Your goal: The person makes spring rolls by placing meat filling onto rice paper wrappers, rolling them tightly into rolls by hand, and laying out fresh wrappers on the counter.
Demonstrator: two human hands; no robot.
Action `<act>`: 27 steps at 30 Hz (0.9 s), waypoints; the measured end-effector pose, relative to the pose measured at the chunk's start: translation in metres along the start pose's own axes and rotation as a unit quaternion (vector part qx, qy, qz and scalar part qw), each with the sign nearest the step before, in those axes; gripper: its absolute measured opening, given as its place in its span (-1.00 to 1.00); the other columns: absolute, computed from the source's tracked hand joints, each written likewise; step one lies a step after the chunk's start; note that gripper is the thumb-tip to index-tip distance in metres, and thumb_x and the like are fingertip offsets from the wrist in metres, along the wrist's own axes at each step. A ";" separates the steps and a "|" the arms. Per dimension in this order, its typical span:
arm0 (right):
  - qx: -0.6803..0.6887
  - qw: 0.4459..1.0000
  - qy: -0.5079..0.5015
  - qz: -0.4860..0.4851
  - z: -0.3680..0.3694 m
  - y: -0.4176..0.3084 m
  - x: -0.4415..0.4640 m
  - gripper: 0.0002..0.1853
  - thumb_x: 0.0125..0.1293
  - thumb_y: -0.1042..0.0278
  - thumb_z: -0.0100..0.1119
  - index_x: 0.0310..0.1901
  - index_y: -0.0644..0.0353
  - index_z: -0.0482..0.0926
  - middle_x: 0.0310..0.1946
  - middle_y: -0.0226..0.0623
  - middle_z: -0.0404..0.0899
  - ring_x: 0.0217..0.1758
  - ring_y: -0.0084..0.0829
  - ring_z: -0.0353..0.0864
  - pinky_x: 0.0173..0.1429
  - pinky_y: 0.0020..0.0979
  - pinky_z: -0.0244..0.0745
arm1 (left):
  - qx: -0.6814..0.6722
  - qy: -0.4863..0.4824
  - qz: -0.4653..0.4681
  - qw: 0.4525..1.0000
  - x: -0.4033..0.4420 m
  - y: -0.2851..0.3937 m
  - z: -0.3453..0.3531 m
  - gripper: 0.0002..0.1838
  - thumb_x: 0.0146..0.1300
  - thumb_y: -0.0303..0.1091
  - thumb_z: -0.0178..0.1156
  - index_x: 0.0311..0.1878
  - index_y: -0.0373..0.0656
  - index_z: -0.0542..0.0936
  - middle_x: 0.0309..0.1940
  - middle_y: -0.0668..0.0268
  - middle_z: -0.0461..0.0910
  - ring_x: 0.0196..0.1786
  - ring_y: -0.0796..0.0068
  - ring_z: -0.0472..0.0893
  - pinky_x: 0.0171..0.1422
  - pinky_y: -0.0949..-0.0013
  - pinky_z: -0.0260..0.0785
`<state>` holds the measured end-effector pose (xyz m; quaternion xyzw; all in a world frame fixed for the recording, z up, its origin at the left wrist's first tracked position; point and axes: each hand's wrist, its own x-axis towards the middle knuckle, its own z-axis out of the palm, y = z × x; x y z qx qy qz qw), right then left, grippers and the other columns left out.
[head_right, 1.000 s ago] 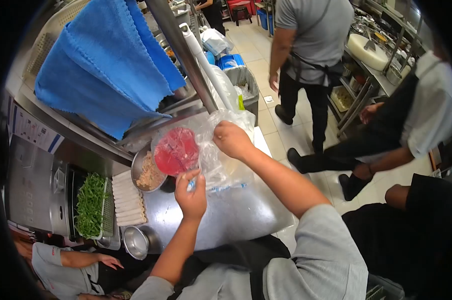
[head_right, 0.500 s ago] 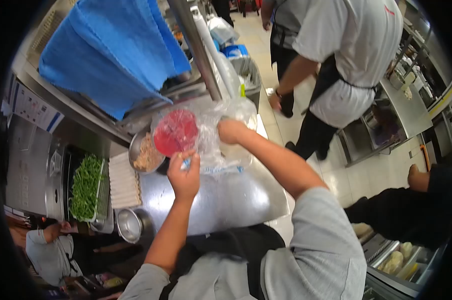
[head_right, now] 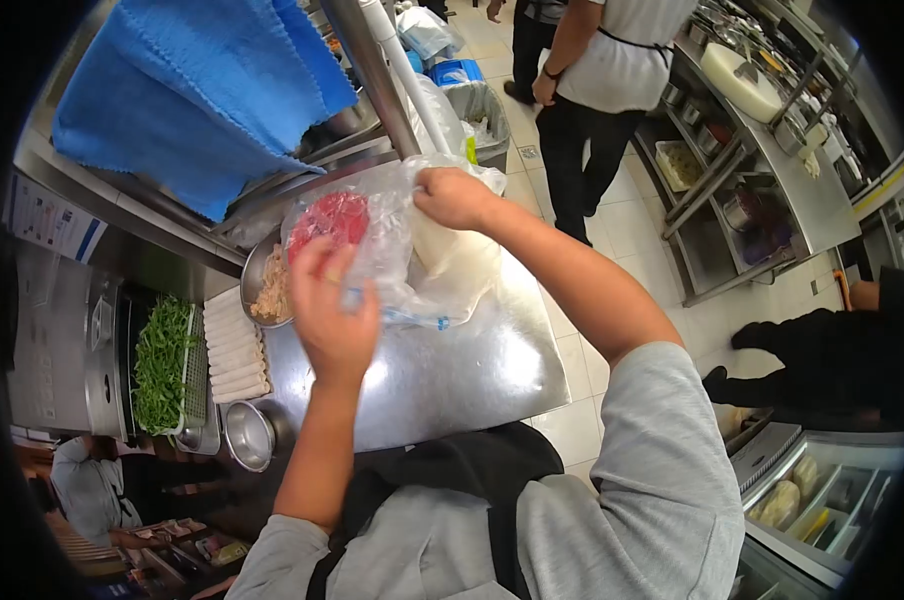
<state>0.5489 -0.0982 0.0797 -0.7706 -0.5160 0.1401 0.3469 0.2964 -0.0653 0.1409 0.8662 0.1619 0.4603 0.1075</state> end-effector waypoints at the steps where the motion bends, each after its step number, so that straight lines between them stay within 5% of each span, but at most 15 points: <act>1: -0.027 0.999 0.006 -0.023 0.010 0.002 0.003 -0.67 0.28 0.25 0.17 -0.10 0.35 0.70 -0.11 0.15 0.72 0.04 0.13 0.69 0.18 -0.07 0.56 | -0.118 -0.078 0.073 0.987 0.000 0.013 0.007 -0.71 0.12 -0.52 0.33 -0.04 -0.17 0.72 0.07 0.01 0.62 0.20 0.03 0.60 0.38 0.08 0.42; 2: -0.053 0.997 0.010 -0.047 0.019 0.005 0.004 -0.68 0.25 0.29 0.19 -0.09 0.36 0.69 -0.10 0.16 0.72 0.05 0.14 0.69 0.19 -0.07 0.56 | -0.231 -0.155 0.141 0.950 -0.003 0.025 0.015 -0.72 0.12 -0.50 0.33 -0.05 -0.17 0.72 0.10 -0.01 0.61 0.23 0.01 0.59 0.43 0.05 0.40; 4: -0.030 0.993 0.026 -0.108 0.011 -0.003 0.002 -0.73 0.18 0.36 0.25 -0.13 0.33 0.70 -0.15 0.14 0.73 0.01 0.12 0.70 0.15 -0.08 0.58 | -0.228 -0.310 0.099 0.918 -0.014 0.034 0.051 -0.72 0.27 -0.25 0.31 -0.05 -0.21 0.73 0.06 -0.09 0.67 0.21 -0.05 0.63 0.41 -0.07 0.37; 5: -0.026 0.996 0.016 -0.085 0.003 -0.008 0.003 -0.74 0.16 0.35 0.30 -0.16 0.32 0.71 -0.18 0.11 0.73 -0.02 0.10 0.71 0.11 -0.08 0.59 | -0.227 -0.312 0.102 0.917 -0.014 0.029 0.054 -0.72 0.27 -0.25 0.31 -0.05 -0.21 0.73 0.06 -0.09 0.67 0.21 -0.05 0.63 0.41 -0.07 0.37; 7: -0.010 1.000 0.000 -0.027 -0.022 -0.014 0.002 -0.72 0.06 0.25 0.47 -0.28 0.28 0.73 -0.33 0.02 0.73 -0.20 -0.01 0.74 -0.05 -0.13 0.62 | 0.070 -0.598 -0.040 0.797 0.006 0.025 0.046 -0.53 0.41 0.04 0.18 -0.05 -0.25 0.74 -0.07 -0.11 0.73 0.13 -0.08 0.68 0.35 -0.16 0.36; 10: 0.013 0.994 -0.101 -0.042 -0.050 -0.010 -0.005 -0.70 0.11 0.17 0.54 -0.33 0.27 0.75 -0.54 -0.23 0.67 -0.47 -0.39 0.62 -0.26 -0.30 0.55 | 0.157 -0.600 -0.123 0.775 0.011 0.012 0.038 -0.34 0.42 0.25 0.09 -0.04 -0.28 0.74 -0.16 -0.10 0.76 0.05 -0.08 0.72 0.28 -0.17 0.37; 13: 0.009 0.971 -0.233 -0.042 -0.045 -0.005 -0.005 -0.72 0.18 0.17 0.50 -0.26 0.24 0.78 -0.50 -0.29 0.71 -0.43 -0.44 0.64 -0.24 -0.32 0.54 | 0.184 -0.534 -0.126 0.816 -0.004 0.004 0.045 -0.36 0.40 0.19 0.16 0.07 -0.30 0.69 -0.09 -0.12 0.75 0.05 -0.09 0.72 0.35 -0.19 0.33; 15: 0.036 0.976 -0.212 -0.026 -0.041 -0.011 -0.011 -0.74 0.21 0.18 0.48 -0.23 0.23 0.79 -0.47 -0.29 0.72 -0.40 -0.45 0.64 -0.21 -0.33 0.54 | 0.203 -0.490 -0.104 0.841 -0.002 0.009 0.049 -0.38 0.41 0.15 0.16 0.11 -0.32 0.65 -0.09 -0.13 0.75 0.04 -0.11 0.73 0.32 -0.18 0.38; 20: 0.072 0.974 -0.198 -0.084 -0.039 -0.029 -0.016 -0.76 0.31 0.23 0.41 -0.14 0.23 0.81 -0.37 -0.31 0.77 -0.30 -0.48 0.66 -0.10 -0.36 0.56 | 0.044 -0.382 -0.268 0.883 -0.009 -0.007 0.078 -0.44 0.34 0.00 0.25 0.14 -0.34 0.60 -0.05 -0.16 0.72 0.08 -0.23 0.69 0.16 -0.09 0.53; 27: 0.149 0.979 -0.130 -0.045 -0.039 -0.020 -0.033 -0.74 0.37 0.21 0.39 -0.09 0.24 0.80 -0.36 -0.33 0.77 -0.30 -0.53 0.65 -0.10 -0.39 0.57 | 0.087 -0.372 -0.258 0.888 -0.019 -0.020 0.067 -0.52 0.34 -0.06 0.29 0.16 -0.22 0.64 -0.05 -0.21 0.71 0.06 -0.22 0.70 0.15 -0.07 0.53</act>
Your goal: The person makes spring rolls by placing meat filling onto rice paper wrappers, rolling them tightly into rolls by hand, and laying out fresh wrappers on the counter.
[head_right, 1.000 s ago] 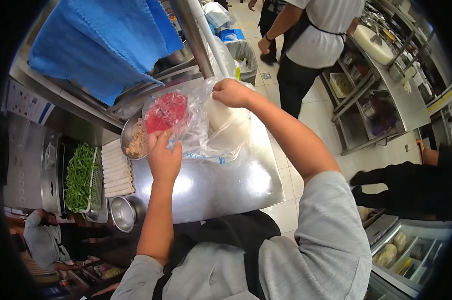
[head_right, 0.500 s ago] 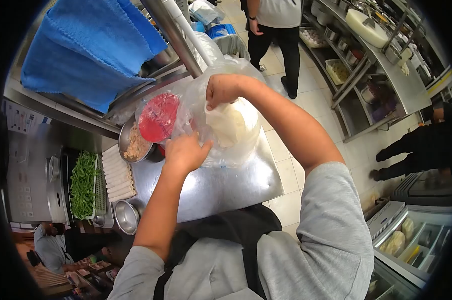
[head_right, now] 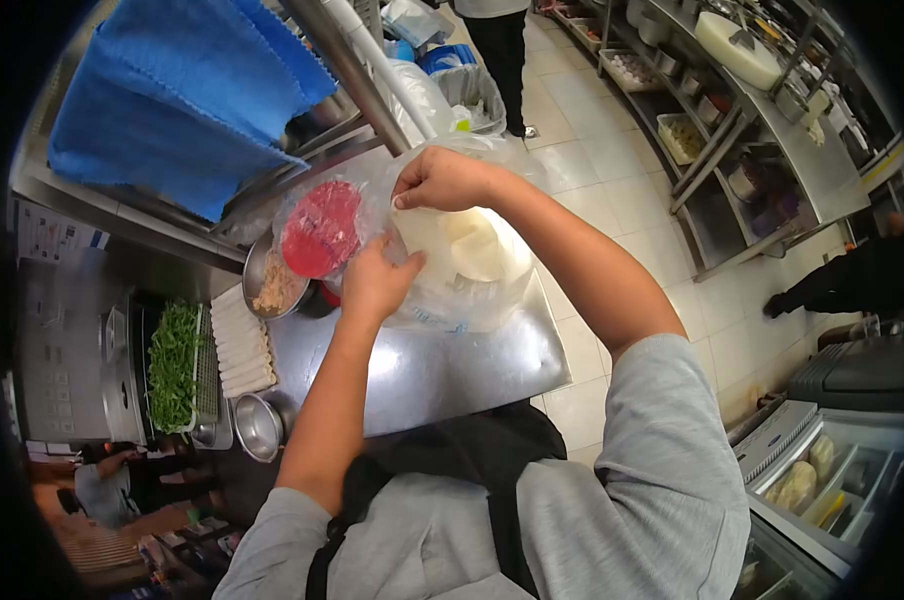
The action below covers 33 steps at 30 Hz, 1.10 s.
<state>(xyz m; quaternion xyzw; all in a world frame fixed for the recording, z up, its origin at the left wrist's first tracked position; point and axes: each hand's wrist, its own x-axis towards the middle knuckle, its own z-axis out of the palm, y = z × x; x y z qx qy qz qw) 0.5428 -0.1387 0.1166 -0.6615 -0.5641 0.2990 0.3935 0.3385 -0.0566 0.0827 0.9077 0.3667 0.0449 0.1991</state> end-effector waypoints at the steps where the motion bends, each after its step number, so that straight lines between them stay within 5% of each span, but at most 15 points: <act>1: 0.010 0.999 -0.014 -0.031 0.002 -0.003 -0.002 -0.73 0.38 0.20 0.39 -0.08 0.24 0.80 -0.37 -0.33 0.77 -0.31 -0.53 0.64 -0.11 -0.39 0.58 | -0.074 0.019 0.009 0.997 -0.002 0.005 -0.002 -0.54 0.35 -0.07 0.28 0.16 -0.20 0.65 -0.06 -0.20 0.71 0.06 -0.20 0.70 0.13 -0.06 0.53; 4: -0.014 0.998 -0.051 -0.023 0.006 -0.018 -0.005 -0.72 0.38 0.22 0.34 -0.10 0.30 0.78 -0.40 -0.24 0.74 -0.32 -0.44 0.66 -0.16 -0.35 0.59 | -0.189 0.028 0.026 0.981 0.013 0.004 -0.004 -0.58 0.36 -0.05 0.28 0.07 -0.19 0.70 -0.13 -0.13 0.73 -0.04 -0.14 0.73 0.04 -0.03 0.54; 6: -0.209 0.975 0.049 0.051 0.014 0.008 -0.010 -0.77 0.14 0.34 0.39 -0.25 0.34 0.76 -0.43 -0.13 0.74 -0.38 -0.31 0.71 -0.25 -0.22 0.57 | -0.228 0.017 0.005 0.974 0.019 -0.005 0.002 -0.63 0.37 -0.07 0.22 -0.14 -0.22 0.75 -0.30 -0.08 0.74 -0.18 -0.11 0.75 -0.03 -0.05 0.55; 8: -0.304 0.938 -0.009 0.165 0.016 0.029 -0.026 -0.81 -0.05 0.41 0.43 -0.37 0.31 0.77 -0.48 0.00 0.72 -0.45 -0.09 0.72 -0.23 -0.12 0.59 | -0.255 0.097 0.018 0.962 0.023 -0.013 0.018 -0.63 0.36 -0.10 0.17 -0.20 -0.25 0.74 -0.33 -0.09 0.72 -0.23 -0.09 0.73 -0.09 -0.05 0.50; 9: -0.350 0.919 -0.076 0.163 0.025 0.077 -0.033 -0.78 -0.08 0.41 0.46 -0.34 0.30 0.79 -0.41 -0.02 0.76 -0.37 -0.09 0.76 -0.12 -0.13 0.64 | -0.239 0.079 -0.008 0.968 0.020 -0.008 0.017 -0.62 0.37 -0.09 0.14 -0.22 -0.26 0.72 -0.33 -0.13 0.70 -0.21 -0.14 0.72 -0.08 -0.07 0.50; 11: -0.289 0.957 -0.008 0.023 0.051 0.107 -0.050 -0.44 0.02 0.38 0.49 0.14 0.27 0.67 0.20 0.10 0.62 0.25 0.02 0.61 0.24 -0.18 0.59 | -0.246 0.110 -0.006 0.963 0.012 -0.002 0.018 -0.58 0.41 -0.02 0.13 -0.28 -0.23 0.69 -0.33 -0.13 0.68 -0.19 -0.16 0.71 -0.08 -0.10 0.49; 13: -0.170 0.985 -0.008 0.007 0.081 0.108 -0.055 -0.37 -0.04 0.53 0.50 0.17 0.30 0.62 0.32 0.10 0.53 0.44 0.07 0.46 0.52 -0.19 0.40 | -0.257 0.122 0.008 0.959 0.001 -0.002 0.015 -0.56 0.43 0.01 0.13 -0.27 -0.22 0.68 -0.31 -0.12 0.69 -0.20 -0.18 0.70 -0.09 -0.11 0.48; 16: -0.386 0.910 -0.098 0.115 0.080 0.209 -0.025 -0.48 0.09 0.36 0.45 0.13 0.27 0.63 0.17 0.06 0.63 0.27 0.03 0.62 0.32 -0.12 0.56 | -0.314 0.124 -0.037 0.940 -0.003 0.004 -0.027 -0.59 0.46 0.00 0.13 -0.23 -0.19 0.68 -0.24 -0.10 0.71 -0.15 -0.15 0.71 -0.08 -0.09 0.48; 19: -0.434 0.881 0.018 0.188 0.062 0.172 -0.042 -0.79 0.29 0.29 0.20 -0.24 0.26 0.70 -0.15 -0.04 0.73 -0.09 -0.03 0.75 -0.01 -0.05 0.66 | -0.253 0.171 0.027 0.952 0.005 -0.016 -0.034 -0.66 0.44 -0.10 0.11 -0.14 -0.18 0.70 -0.23 -0.11 0.70 -0.11 -0.19 0.70 -0.07 -0.12 0.50; 21: -0.476 0.867 -0.074 0.128 0.055 0.128 -0.010 -0.79 0.21 0.32 0.18 -0.28 0.24 0.73 -0.24 0.02 0.73 -0.12 0.02 0.74 0.01 -0.04 0.64 | -0.244 0.168 0.019 0.955 -0.004 -0.026 -0.053 -0.59 0.49 -0.01 0.10 -0.18 -0.19 0.68 -0.27 -0.12 0.71 -0.14 -0.23 0.69 -0.09 -0.16 0.48; 23: -0.234 0.970 0.063 -0.028 0.036 0.085 0.008 -0.70 0.16 0.35 0.23 -0.12 0.32 0.75 -0.13 0.06 0.75 -0.07 0.04 0.74 0.12 -0.10 0.60 | -0.181 0.167 0.023 0.969 0.000 -0.026 -0.063 -0.60 0.52 -0.02 0.09 -0.16 -0.19 0.69 -0.30 -0.07 0.71 -0.16 -0.23 0.69 -0.12 -0.13 0.47; 25: 0.007 0.993 0.081 0.085 0.025 0.072 0.024 -0.65 0.18 0.29 0.22 -0.08 0.34 0.73 -0.12 0.13 0.72 -0.02 -0.02 0.72 0.11 -0.15 0.59 | -0.183 0.163 0.063 0.967 0.007 -0.020 -0.048 -0.65 0.50 -0.08 0.12 -0.10 -0.16 0.71 -0.28 -0.01 0.73 -0.17 -0.16 0.71 -0.12 -0.10 0.50; 28: -0.085 0.965 0.199 0.146 0.008 0.080 0.026 -0.62 0.22 0.30 0.26 -0.01 0.38 0.68 -0.11 0.04 0.73 -0.05 -0.19 0.70 0.09 -0.24 0.57 | -0.125 0.263 0.226 0.930 0.007 -0.002 -0.023 -0.73 0.49 -0.15 0.19 -0.03 -0.13 0.72 -0.31 0.10 0.73 -0.27 -0.06 0.70 -0.22 0.05 0.51; 31: 0.126 0.971 0.189 0.079 0.007 0.061 0.032 -0.63 0.28 0.33 0.26 0.06 0.38 0.65 -0.12 -0.11 0.73 -0.08 -0.32 0.68 0.06 -0.30 0.56 | 0.011 0.169 0.313 0.934 0.007 0.016 -0.004 -0.70 0.47 -0.18 0.20 0.15 -0.02 0.70 -0.19 0.16 0.75 -0.26 -0.04 0.73 -0.19 0.11 0.59; 33: 0.187 0.963 0.172 0.092 0.006 0.041 0.035 -0.72 0.42 0.40 0.19 0.08 0.32 0.64 -0.08 -0.31 0.70 -0.07 -0.52 0.63 0.07 -0.37 0.53 | 0.189 -0.044 0.298 0.934 0.017 0.032 0.016 -0.51 0.43 -0.17 0.22 0.39 0.01 0.55 0.03 0.11 0.72 -0.05 -0.01 0.74 0.05 0.10 0.59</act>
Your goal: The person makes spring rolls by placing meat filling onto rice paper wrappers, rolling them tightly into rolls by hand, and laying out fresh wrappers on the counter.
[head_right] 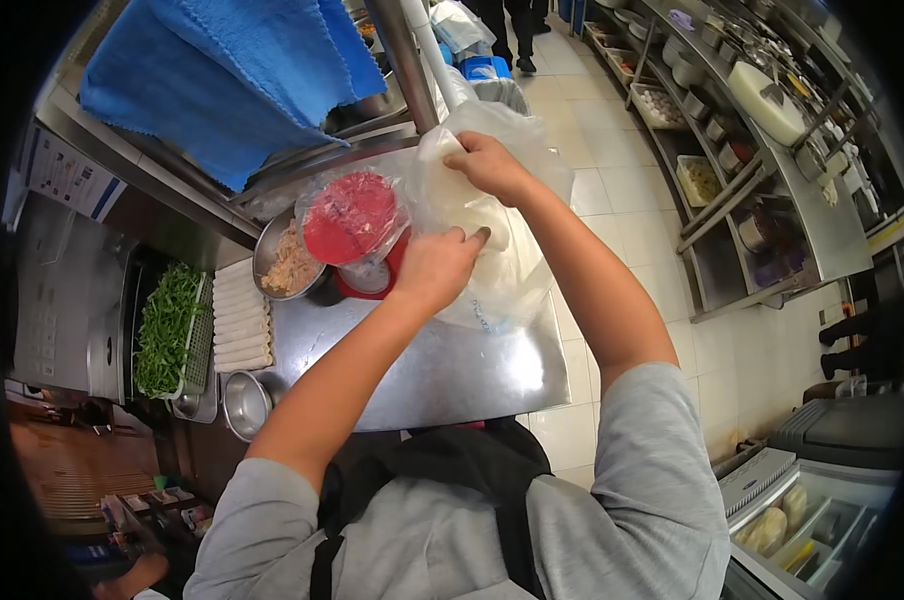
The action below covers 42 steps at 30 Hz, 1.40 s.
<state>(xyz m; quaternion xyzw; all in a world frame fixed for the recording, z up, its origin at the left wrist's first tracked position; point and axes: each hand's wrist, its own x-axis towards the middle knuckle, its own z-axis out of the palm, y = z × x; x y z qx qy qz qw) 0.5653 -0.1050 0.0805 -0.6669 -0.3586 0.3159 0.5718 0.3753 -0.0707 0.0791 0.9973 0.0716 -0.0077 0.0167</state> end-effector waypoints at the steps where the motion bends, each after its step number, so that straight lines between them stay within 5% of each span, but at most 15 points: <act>1: -0.001 0.999 -0.032 0.001 0.000 -0.011 -0.002 -0.72 0.42 0.39 0.19 0.08 0.31 0.65 -0.08 -0.31 0.70 -0.06 -0.53 0.63 0.08 -0.38 0.53 | -0.001 0.001 0.000 1.000 0.003 0.002 0.011 -0.51 0.43 -0.17 0.22 0.39 0.01 0.55 0.03 0.11 0.72 -0.05 -0.01 0.74 0.05 0.10 0.59; 4: -0.074 0.994 -0.069 -0.028 -0.005 -0.021 -0.015 -0.68 0.42 0.39 0.20 0.13 0.31 0.66 -0.09 -0.33 0.71 -0.07 -0.55 0.64 0.08 -0.41 0.53 | -0.043 -0.187 -0.065 0.979 0.000 0.004 0.030 -0.29 0.38 -0.11 0.25 0.56 -0.05 0.35 0.25 0.05 0.60 0.25 0.01 0.63 0.36 0.00 0.42; 11: 0.033 0.982 0.140 0.118 -0.080 -0.060 -0.185 -0.68 0.30 0.38 0.35 0.03 0.36 0.71 -0.08 -0.32 0.74 -0.04 -0.55 0.67 0.05 -0.47 0.57 | -0.098 0.006 0.070 0.993 -0.073 -0.031 0.022 -0.22 0.20 -0.15 0.43 0.48 -0.09 0.40 0.17 0.11 0.60 0.28 0.09 0.55 0.45 -0.06 0.25; 14: 0.178 0.963 -0.140 0.147 -0.120 -0.014 -0.220 -0.62 0.19 0.50 0.45 0.07 0.37 0.69 -0.13 -0.36 0.75 -0.14 -0.55 0.68 -0.01 -0.46 0.59 | -0.085 0.005 0.092 0.992 -0.091 -0.047 0.033 -0.42 0.14 -0.24 0.47 0.25 -0.10 0.57 -0.06 0.16 0.65 0.08 0.07 0.62 0.33 -0.03 0.32; 16: 0.021 0.930 -0.245 0.273 -0.121 0.008 -0.216 -0.52 0.07 0.49 0.53 0.07 0.39 0.69 -0.12 -0.29 0.76 -0.13 -0.45 0.71 0.04 -0.39 0.61 | -0.072 0.019 0.061 0.995 -0.099 -0.055 0.048 -0.54 0.12 -0.29 0.47 0.12 -0.10 0.64 -0.19 0.18 0.66 -0.02 0.07 0.64 0.25 -0.02 0.38; 18: -0.443 0.823 -0.152 0.320 -0.112 0.020 -0.205 -0.40 -0.08 0.40 0.63 0.06 0.41 0.69 -0.06 -0.12 0.78 -0.01 -0.28 0.74 0.16 -0.29 0.61 | -0.154 0.219 -0.045 0.962 -0.099 -0.058 0.055 -0.73 0.20 -0.37 0.41 -0.05 -0.15 0.63 -0.39 0.18 0.58 -0.20 0.12 0.66 0.04 0.06 0.49; 19: -0.422 0.841 -0.022 0.337 -0.119 0.036 -0.198 -0.23 -0.16 0.25 0.67 0.16 0.39 0.65 0.05 0.05 0.75 0.10 -0.13 0.74 0.24 -0.22 0.60 | -0.154 0.222 -0.047 0.962 -0.099 -0.053 0.049 -0.73 0.20 -0.37 0.41 -0.05 -0.15 0.63 -0.39 0.18 0.58 -0.20 0.12 0.66 0.04 0.06 0.49; 22: -0.249 0.950 -0.002 0.187 -0.101 0.047 -0.164 -0.09 -0.14 0.16 0.70 0.32 0.32 0.56 0.14 0.12 0.70 0.18 -0.06 0.72 0.29 -0.18 0.59 | -0.293 0.338 -0.225 0.866 -0.094 -0.031 0.038 -0.82 0.27 -0.41 0.36 -0.12 -0.21 0.59 -0.35 0.10 0.57 -0.18 0.16 0.69 -0.06 0.09 0.55; 23: -0.365 0.899 -0.035 0.239 -0.071 0.041 -0.140 0.00 -0.08 0.22 0.69 0.45 0.25 0.43 0.26 0.14 0.61 0.33 -0.05 0.63 0.39 -0.19 0.53 | -0.542 0.233 -0.315 0.743 -0.088 -0.025 0.038 -0.81 0.30 -0.40 0.34 -0.11 -0.23 0.57 -0.27 0.07 0.60 -0.15 0.13 0.70 0.01 0.08 0.57; 24: -0.220 0.970 -0.098 0.031 -0.050 0.059 -0.121 0.01 -0.02 0.23 0.67 0.49 0.30 0.37 0.36 0.16 0.52 0.46 -0.04 0.51 0.47 -0.19 0.45 | -0.738 0.107 -0.375 0.551 -0.081 -0.020 0.039 -0.80 0.32 -0.40 0.33 -0.09 -0.25 0.55 -0.19 0.04 0.62 -0.11 0.10 0.72 0.08 0.06 0.58; 27: -0.379 0.899 -0.167 -0.140 0.004 0.126 -0.012 -0.05 0.14 0.31 0.54 0.55 0.24 0.27 0.45 0.00 0.44 0.48 -0.16 0.47 0.52 -0.19 0.41 | -0.730 0.121 -0.233 0.632 -0.074 0.018 0.042 -0.70 0.35 -0.38 0.31 0.07 -0.28 0.54 0.07 -0.01 0.63 0.02 -0.04 0.70 0.22 0.02 0.57; 29: -0.453 0.849 -0.206 -0.178 0.031 0.128 0.045 -0.24 0.19 0.27 0.48 0.41 0.21 0.39 0.33 -0.01 0.51 0.36 -0.14 0.53 0.43 -0.18 0.45 | -0.447 0.146 -0.013 0.882 -0.069 0.033 0.031 -0.48 0.33 -0.33 0.35 0.31 -0.21 0.46 0.22 0.01 0.56 0.18 -0.11 0.61 0.34 -0.25 0.42; 32: -0.485 0.823 -0.252 -0.154 0.056 0.081 0.075 -0.53 0.12 0.19 0.50 0.06 0.16 0.68 0.04 -0.08 0.69 0.07 -0.13 0.66 0.19 -0.13 0.56 | -0.064 0.147 0.082 0.984 -0.046 0.015 0.052 -0.36 0.36 -0.21 0.30 0.44 -0.20 0.37 0.23 0.00 0.57 0.29 -0.13 0.56 0.44 -0.28 0.31; 36: -0.526 0.819 -0.226 -0.037 -0.016 0.050 0.030 -0.46 0.00 0.15 0.58 0.06 0.11 0.72 -0.01 -0.11 0.75 -0.01 -0.13 0.71 0.16 -0.12 0.60 | -0.109 -0.148 -0.113 0.977 0.003 -0.027 0.072 -0.33 0.43 -0.06 0.14 0.50 -0.21 0.32 0.36 -0.11 0.51 0.32 -0.17 0.56 0.41 -0.26 0.34; 42: -0.390 0.897 -0.164 0.129 -0.091 -0.016 -0.100 -0.29 0.00 0.28 0.60 0.25 0.23 0.62 0.15 0.03 0.68 0.23 -0.08 0.67 0.32 -0.18 0.54 | -0.229 -0.114 -0.227 0.940 0.116 -0.101 0.191 -0.51 0.46 0.04 0.06 0.11 -0.18 0.68 0.05 -0.07 0.71 0.19 -0.14 0.64 0.32 -0.03 0.45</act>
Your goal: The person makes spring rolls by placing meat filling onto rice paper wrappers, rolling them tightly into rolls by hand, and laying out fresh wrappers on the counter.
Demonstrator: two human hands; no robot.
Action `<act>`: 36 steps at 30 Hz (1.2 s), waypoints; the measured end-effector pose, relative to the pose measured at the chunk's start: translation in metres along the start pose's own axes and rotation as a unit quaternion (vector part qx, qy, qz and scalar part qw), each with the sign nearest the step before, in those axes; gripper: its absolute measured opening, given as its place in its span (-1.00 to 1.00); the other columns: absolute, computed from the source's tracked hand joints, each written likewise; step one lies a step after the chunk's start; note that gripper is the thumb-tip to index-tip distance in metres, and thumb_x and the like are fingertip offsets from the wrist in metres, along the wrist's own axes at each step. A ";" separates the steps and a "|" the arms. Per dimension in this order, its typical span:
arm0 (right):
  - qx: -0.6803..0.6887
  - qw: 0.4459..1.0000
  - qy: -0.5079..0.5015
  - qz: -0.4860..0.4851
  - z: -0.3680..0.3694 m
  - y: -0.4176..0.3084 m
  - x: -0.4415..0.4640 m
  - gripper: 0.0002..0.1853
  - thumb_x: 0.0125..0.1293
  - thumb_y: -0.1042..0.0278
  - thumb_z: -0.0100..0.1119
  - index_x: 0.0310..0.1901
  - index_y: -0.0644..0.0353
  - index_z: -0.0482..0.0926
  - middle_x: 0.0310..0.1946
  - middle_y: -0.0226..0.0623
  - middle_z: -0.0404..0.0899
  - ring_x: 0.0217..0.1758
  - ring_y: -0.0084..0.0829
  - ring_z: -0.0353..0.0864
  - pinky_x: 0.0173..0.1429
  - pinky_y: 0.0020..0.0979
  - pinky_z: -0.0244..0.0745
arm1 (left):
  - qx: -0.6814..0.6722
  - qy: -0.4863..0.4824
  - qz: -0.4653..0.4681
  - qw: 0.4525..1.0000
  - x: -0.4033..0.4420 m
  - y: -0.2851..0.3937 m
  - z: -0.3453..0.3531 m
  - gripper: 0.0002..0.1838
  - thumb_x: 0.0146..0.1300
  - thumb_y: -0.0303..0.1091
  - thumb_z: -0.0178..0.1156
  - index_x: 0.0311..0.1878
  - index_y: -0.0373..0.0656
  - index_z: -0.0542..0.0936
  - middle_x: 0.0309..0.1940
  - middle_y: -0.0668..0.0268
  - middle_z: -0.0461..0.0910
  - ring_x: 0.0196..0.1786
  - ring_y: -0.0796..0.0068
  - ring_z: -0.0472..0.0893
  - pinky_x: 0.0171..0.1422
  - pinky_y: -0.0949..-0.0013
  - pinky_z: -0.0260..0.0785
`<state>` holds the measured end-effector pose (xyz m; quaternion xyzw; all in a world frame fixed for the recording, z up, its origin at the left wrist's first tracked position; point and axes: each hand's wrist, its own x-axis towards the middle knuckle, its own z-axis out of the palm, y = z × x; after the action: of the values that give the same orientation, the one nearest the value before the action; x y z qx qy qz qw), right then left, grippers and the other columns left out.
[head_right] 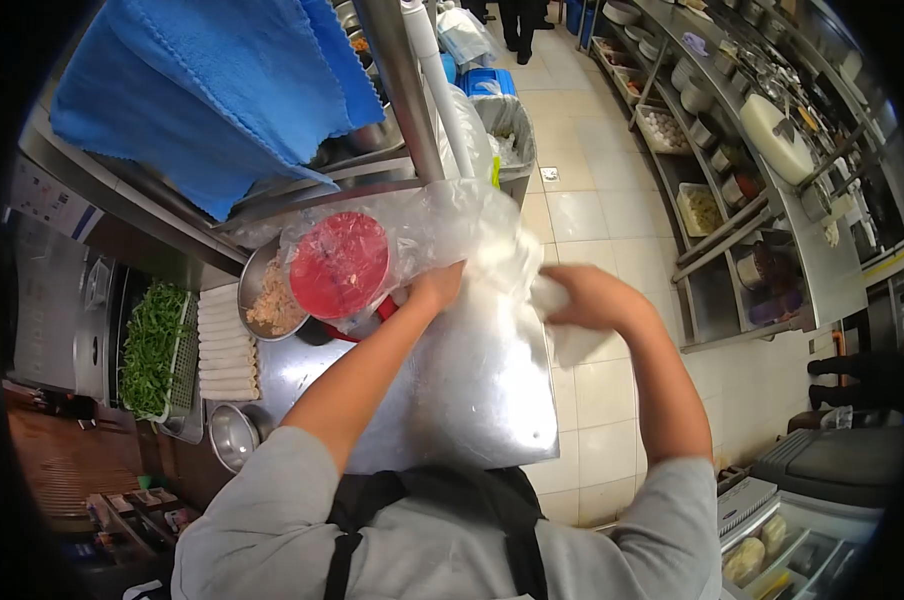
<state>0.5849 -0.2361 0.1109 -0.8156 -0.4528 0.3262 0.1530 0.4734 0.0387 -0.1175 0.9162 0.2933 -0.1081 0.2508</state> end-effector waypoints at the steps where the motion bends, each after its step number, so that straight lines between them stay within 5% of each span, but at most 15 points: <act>1: 0.067 0.994 0.044 -0.072 0.012 0.022 -0.037 -0.23 0.02 0.30 0.60 0.34 0.22 0.56 0.20 0.03 0.66 0.29 -0.08 0.64 0.37 -0.18 0.51 | -0.001 0.003 0.002 1.000 0.021 -0.012 0.019 -0.51 0.46 0.04 0.06 0.11 -0.18 0.68 0.05 -0.07 0.71 0.19 -0.14 0.64 0.32 -0.03 0.45; 3: 0.123 0.991 0.043 -0.028 0.024 0.033 -0.078 -0.21 0.08 0.20 0.59 0.38 0.19 0.54 0.26 0.07 0.62 0.36 -0.02 0.59 0.45 -0.18 0.46 | -0.241 0.232 -0.037 0.942 0.055 -0.019 0.043 -0.43 0.38 0.17 0.07 0.06 -0.15 0.70 0.03 -0.06 0.72 0.12 -0.07 0.69 0.20 -0.03 0.53; 4: 0.123 0.991 0.052 -0.023 0.028 0.033 -0.093 -0.23 0.10 0.19 0.60 0.37 0.20 0.55 0.21 0.02 0.67 0.29 -0.11 0.65 0.39 -0.21 0.50 | -0.245 0.234 -0.027 0.940 0.067 -0.020 0.042 -0.43 0.38 0.17 0.07 0.06 -0.15 0.70 0.03 -0.06 0.72 0.12 -0.07 0.69 0.20 -0.03 0.53; 6: 0.233 0.969 0.035 0.075 0.048 0.040 -0.122 -0.24 0.10 0.36 0.61 0.37 0.22 0.53 0.13 -0.15 0.71 0.20 -0.37 0.63 0.32 -0.34 0.51 | -0.129 0.157 -0.048 0.978 0.083 -0.026 0.039 -0.46 0.38 0.17 0.09 -0.02 -0.14 0.74 -0.03 -0.05 0.74 0.06 -0.04 0.72 0.13 -0.02 0.54; 8: 0.242 0.966 0.049 0.074 0.056 0.053 -0.137 -0.27 0.16 0.21 0.57 0.36 0.21 0.55 0.14 -0.03 0.70 0.17 -0.23 0.68 0.29 -0.28 0.54 | 0.000 0.082 -0.076 0.994 0.081 -0.045 0.036 -0.47 0.38 0.16 0.10 -0.10 -0.14 0.77 -0.10 -0.03 0.76 0.00 -0.01 0.75 0.05 -0.02 0.56; 9: 0.208 0.972 0.079 0.071 0.063 0.060 -0.151 -0.27 0.16 0.20 0.56 0.37 0.21 0.54 0.17 -0.01 0.68 0.21 -0.19 0.66 0.33 -0.26 0.51 | -0.070 0.187 0.044 0.979 -0.008 0.007 -0.027 -0.54 0.45 -0.01 0.05 -0.20 -0.16 0.81 -0.18 -0.02 0.78 -0.07 -0.01 0.77 0.03 -0.06 0.57; 11: 0.185 0.978 0.063 0.070 0.065 0.059 -0.157 -0.26 0.17 0.17 0.53 0.38 0.20 0.53 0.24 0.05 0.63 0.35 -0.09 0.59 0.44 -0.22 0.43 | 0.122 -0.012 -0.026 0.992 -0.048 0.041 -0.064 -0.42 0.55 -0.02 -0.09 0.10 -0.36 0.70 0.06 -0.16 0.70 0.18 -0.18 0.67 0.37 -0.04 0.42; 15: 0.223 0.950 0.210 0.061 0.079 0.031 -0.131 -0.26 0.22 0.24 0.49 0.43 0.20 0.45 0.26 -0.08 0.59 0.31 -0.23 0.58 0.42 -0.29 0.43 | 0.087 0.313 0.171 0.930 -0.133 0.021 -0.021 -0.35 0.50 0.05 -0.02 0.31 -0.39 0.55 0.33 -0.27 0.49 0.43 -0.19 0.45 0.54 0.03 0.25; 20: 0.279 0.939 0.189 -0.063 0.097 -0.021 -0.071 -0.20 0.23 0.24 0.51 0.47 0.26 0.38 0.25 -0.01 0.58 0.30 -0.20 0.59 0.39 -0.26 0.47 | -0.078 0.024 -0.109 0.991 -0.089 0.039 -0.063 -0.20 0.37 0.24 0.06 0.15 -0.48 0.63 0.19 -0.36 0.58 0.32 -0.28 0.55 0.45 -0.04 0.35; 22: 0.258 0.906 0.335 -0.001 0.103 -0.014 -0.050 -0.18 0.24 0.28 0.47 0.50 0.27 0.33 0.25 0.03 0.59 0.26 -0.16 0.63 0.35 -0.22 0.52 | -0.137 0.089 -0.090 0.982 -0.073 0.021 -0.051 -0.24 0.35 0.21 0.07 0.05 -0.48 0.69 0.10 -0.37 0.62 0.27 -0.29 0.59 0.40 -0.04 0.39; 26: 0.279 0.910 0.298 0.078 0.081 -0.019 0.034 -0.08 0.19 0.29 0.46 0.56 0.23 0.22 0.35 0.07 0.53 0.32 -0.06 0.62 0.44 -0.18 0.48 | -0.392 0.173 -0.173 0.887 -0.078 0.023 -0.074 -0.29 0.33 0.10 0.17 0.17 -0.48 0.64 0.15 -0.26 0.65 0.24 -0.16 0.64 0.33 0.01 0.43; 28: 0.181 0.944 0.264 -0.079 0.094 -0.015 0.084 -0.10 0.19 0.33 0.42 0.57 0.13 0.23 0.30 0.05 0.59 0.26 0.00 0.66 0.35 -0.15 0.55 | -0.673 0.096 -0.144 0.719 -0.062 0.021 -0.060 -0.34 0.37 -0.04 0.21 0.29 -0.47 0.55 0.25 -0.13 0.62 0.27 -0.09 0.63 0.37 0.04 0.40; 31: 0.012 0.977 0.150 -0.151 0.116 -0.042 0.171 -0.50 0.26 0.20 0.27 0.24 0.09 0.61 0.10 0.06 0.70 0.16 0.07 0.70 0.23 -0.12 0.61 | -0.714 0.065 0.005 0.697 -0.100 0.018 -0.068 -0.40 0.45 -0.22 0.17 0.39 -0.49 0.43 0.40 -0.07 0.50 0.40 -0.02 0.54 0.50 0.09 0.31; 33: -0.100 0.977 0.106 -0.156 0.102 -0.068 0.205 -0.60 0.28 0.16 0.22 0.09 0.10 0.72 0.04 0.09 0.72 0.14 0.09 0.70 0.19 -0.10 0.62 | -0.378 0.302 0.093 0.870 -0.128 0.025 -0.033 -0.47 0.51 -0.34 0.08 0.44 -0.46 0.40 0.48 -0.06 0.41 0.54 0.04 0.40 0.62 0.14 0.17; 36: -0.086 0.972 0.143 -0.166 0.141 -0.026 0.288 -0.62 0.26 0.03 0.18 -0.14 0.16 0.78 -0.03 0.08 0.74 0.12 0.08 0.71 0.17 -0.09 0.63 | -0.230 0.342 0.253 0.875 -0.209 0.064 -0.064 -0.46 0.55 -0.28 0.03 0.46 -0.41 0.40 0.51 -0.17 0.33 0.60 -0.05 0.28 0.66 0.08 0.09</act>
<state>0.5824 0.0128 -0.0924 -0.7772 -0.5818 0.1361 0.1974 0.3465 -0.0742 0.0342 0.8554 0.1352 0.3498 0.3572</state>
